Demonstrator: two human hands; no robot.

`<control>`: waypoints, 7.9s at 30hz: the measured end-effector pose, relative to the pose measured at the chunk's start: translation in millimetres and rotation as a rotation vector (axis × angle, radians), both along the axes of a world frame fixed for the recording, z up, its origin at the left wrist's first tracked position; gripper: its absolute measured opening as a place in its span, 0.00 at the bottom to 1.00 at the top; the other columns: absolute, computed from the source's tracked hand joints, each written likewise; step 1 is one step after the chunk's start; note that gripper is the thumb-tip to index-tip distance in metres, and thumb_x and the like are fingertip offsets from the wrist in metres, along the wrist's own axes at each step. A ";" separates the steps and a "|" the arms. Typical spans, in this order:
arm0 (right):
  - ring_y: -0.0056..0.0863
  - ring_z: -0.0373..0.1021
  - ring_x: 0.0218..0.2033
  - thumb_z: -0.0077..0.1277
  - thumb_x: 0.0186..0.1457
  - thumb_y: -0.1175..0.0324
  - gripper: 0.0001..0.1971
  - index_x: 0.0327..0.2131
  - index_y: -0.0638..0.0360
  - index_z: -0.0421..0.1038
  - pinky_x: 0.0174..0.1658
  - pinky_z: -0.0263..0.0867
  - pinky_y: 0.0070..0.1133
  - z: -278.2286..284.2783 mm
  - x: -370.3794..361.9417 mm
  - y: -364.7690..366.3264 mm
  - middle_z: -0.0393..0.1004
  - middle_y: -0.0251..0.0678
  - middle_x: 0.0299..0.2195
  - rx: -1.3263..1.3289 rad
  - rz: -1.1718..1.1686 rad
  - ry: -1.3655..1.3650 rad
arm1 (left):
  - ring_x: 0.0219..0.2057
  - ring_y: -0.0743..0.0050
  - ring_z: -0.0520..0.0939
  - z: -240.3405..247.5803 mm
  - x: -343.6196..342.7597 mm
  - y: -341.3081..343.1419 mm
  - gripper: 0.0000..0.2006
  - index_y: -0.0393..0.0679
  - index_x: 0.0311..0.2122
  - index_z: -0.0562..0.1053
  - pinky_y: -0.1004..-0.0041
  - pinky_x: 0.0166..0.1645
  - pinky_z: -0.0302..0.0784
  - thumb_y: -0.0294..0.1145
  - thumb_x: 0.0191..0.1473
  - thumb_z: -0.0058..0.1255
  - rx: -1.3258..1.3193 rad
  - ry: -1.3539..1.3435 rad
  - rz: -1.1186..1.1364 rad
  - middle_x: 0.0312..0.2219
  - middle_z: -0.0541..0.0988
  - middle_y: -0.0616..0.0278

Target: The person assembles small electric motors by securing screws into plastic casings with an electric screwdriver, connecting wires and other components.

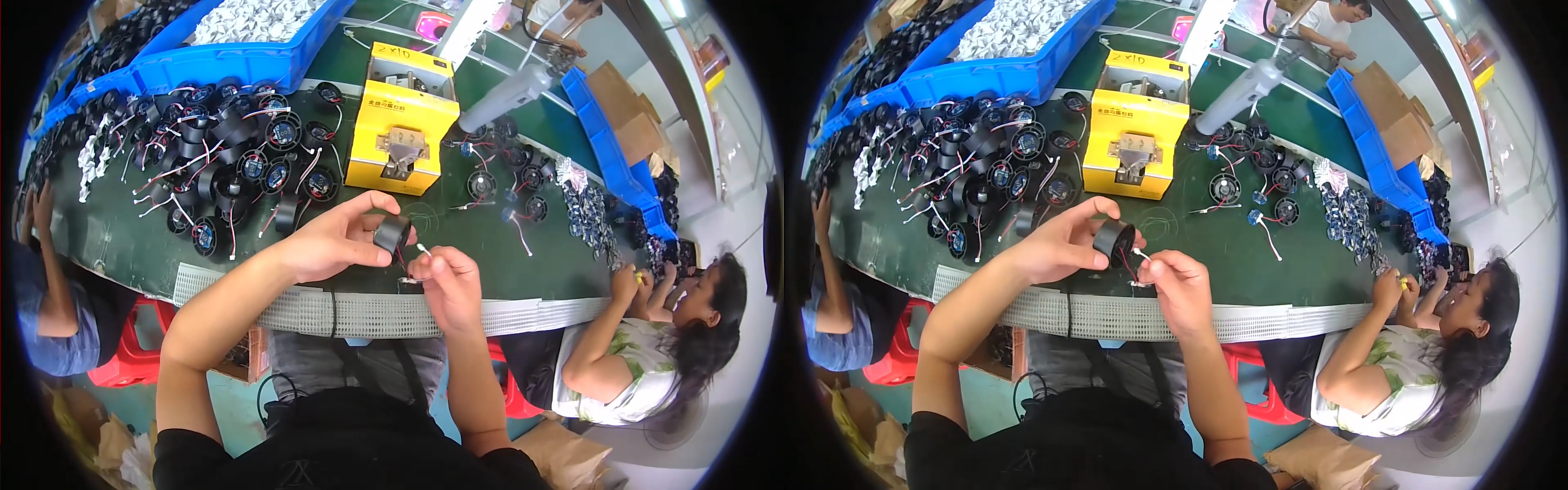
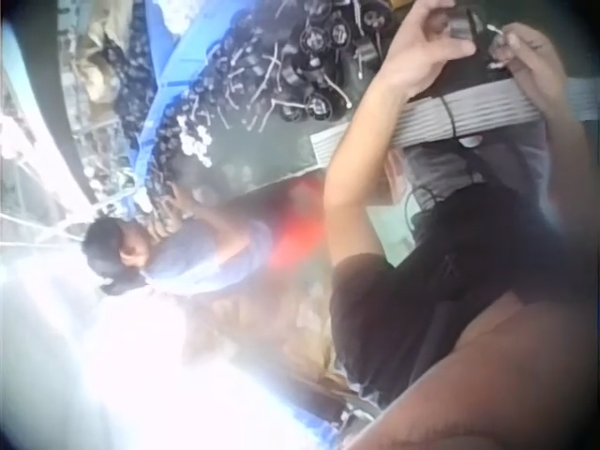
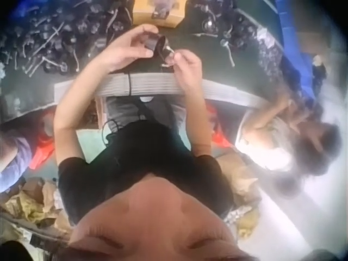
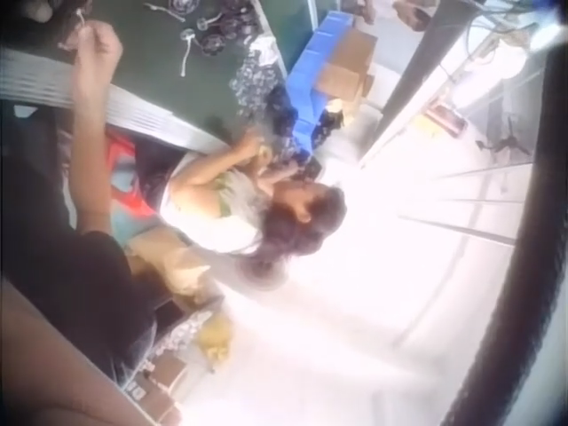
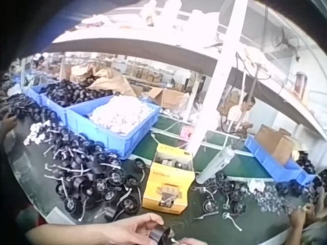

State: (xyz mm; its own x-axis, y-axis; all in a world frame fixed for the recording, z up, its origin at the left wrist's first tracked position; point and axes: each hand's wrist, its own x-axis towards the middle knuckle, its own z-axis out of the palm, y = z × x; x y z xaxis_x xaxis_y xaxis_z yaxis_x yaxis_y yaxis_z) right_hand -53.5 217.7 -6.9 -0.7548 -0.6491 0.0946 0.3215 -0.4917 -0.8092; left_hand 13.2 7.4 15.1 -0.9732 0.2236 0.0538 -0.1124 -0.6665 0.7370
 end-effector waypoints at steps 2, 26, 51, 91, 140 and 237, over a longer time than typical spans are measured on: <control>0.22 0.68 0.30 0.51 0.58 0.76 0.03 0.33 0.66 0.71 0.40 0.65 0.21 3.9 3.8 -7.1 0.74 0.34 0.27 0.236 -0.122 0.107 | 0.51 0.74 0.73 3.7 1.8 0.4 0.36 0.41 0.60 0.60 0.73 0.55 0.70 0.16 0.45 0.59 -0.147 -0.041 0.023 0.50 0.71 0.59; 0.32 0.71 0.29 0.62 0.46 0.73 0.07 0.31 0.61 0.75 0.31 0.69 0.25 21.0 10.4 -30.8 0.71 0.36 0.27 0.655 -0.545 0.882 | 0.49 0.64 0.78 0.0 -2.4 9.2 0.16 0.37 0.51 0.69 0.55 0.53 0.76 0.34 0.63 0.41 -0.060 -0.283 0.045 0.48 0.74 0.54; 0.17 0.71 0.24 0.62 0.48 0.79 0.10 0.36 0.66 0.74 0.28 0.68 0.14 24.0 15.6 -55.1 0.76 0.35 0.27 0.205 -0.338 0.224 | 0.55 0.62 0.69 5.0 4.1 9.3 0.25 0.33 0.58 0.63 0.63 0.61 0.61 0.29 0.54 0.41 0.154 0.059 0.190 0.54 0.68 0.51; 0.22 0.64 0.14 0.48 0.54 0.79 0.21 0.50 0.67 0.55 0.21 0.62 0.21 84.8 -63.2 -138.6 0.65 0.34 0.17 0.129 -0.494 0.589 | 0.37 0.60 0.81 -16.9 -11.9 4.1 0.17 0.36 0.55 0.64 0.66 0.45 0.83 0.22 0.60 0.40 -0.253 -0.496 0.343 0.45 0.69 0.57; 0.46 0.66 0.46 0.62 0.46 0.58 0.30 0.50 0.63 0.66 0.51 0.64 0.34 26.8 -116.4 -25.0 0.67 0.49 0.45 1.143 -1.007 1.216 | 0.62 0.35 0.54 25.5 10.5 -38.9 0.32 0.45 0.55 0.69 0.43 0.64 0.50 0.18 0.38 0.49 -2.119 0.180 1.318 0.58 0.59 0.44; 0.23 0.68 0.40 0.58 0.53 0.75 0.14 0.43 0.66 0.68 0.47 0.66 0.21 44.9 -56.1 -61.6 0.71 0.36 0.41 0.436 -0.657 0.734 | 0.45 0.63 0.79 -8.6 -1.4 -3.2 0.18 0.37 0.52 0.63 0.58 0.46 0.83 0.20 0.57 0.48 -0.208 -0.164 0.181 0.48 0.74 0.54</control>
State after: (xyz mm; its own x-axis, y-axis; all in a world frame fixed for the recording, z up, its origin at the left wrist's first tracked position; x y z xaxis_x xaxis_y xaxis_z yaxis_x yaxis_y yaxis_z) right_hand -109.6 156.1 38.0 -0.8209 -0.2246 0.5251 -0.5361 -0.0141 -0.8441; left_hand 11.8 4.2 6.5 -0.9900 0.0358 -0.1361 -0.1346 -0.5237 0.8412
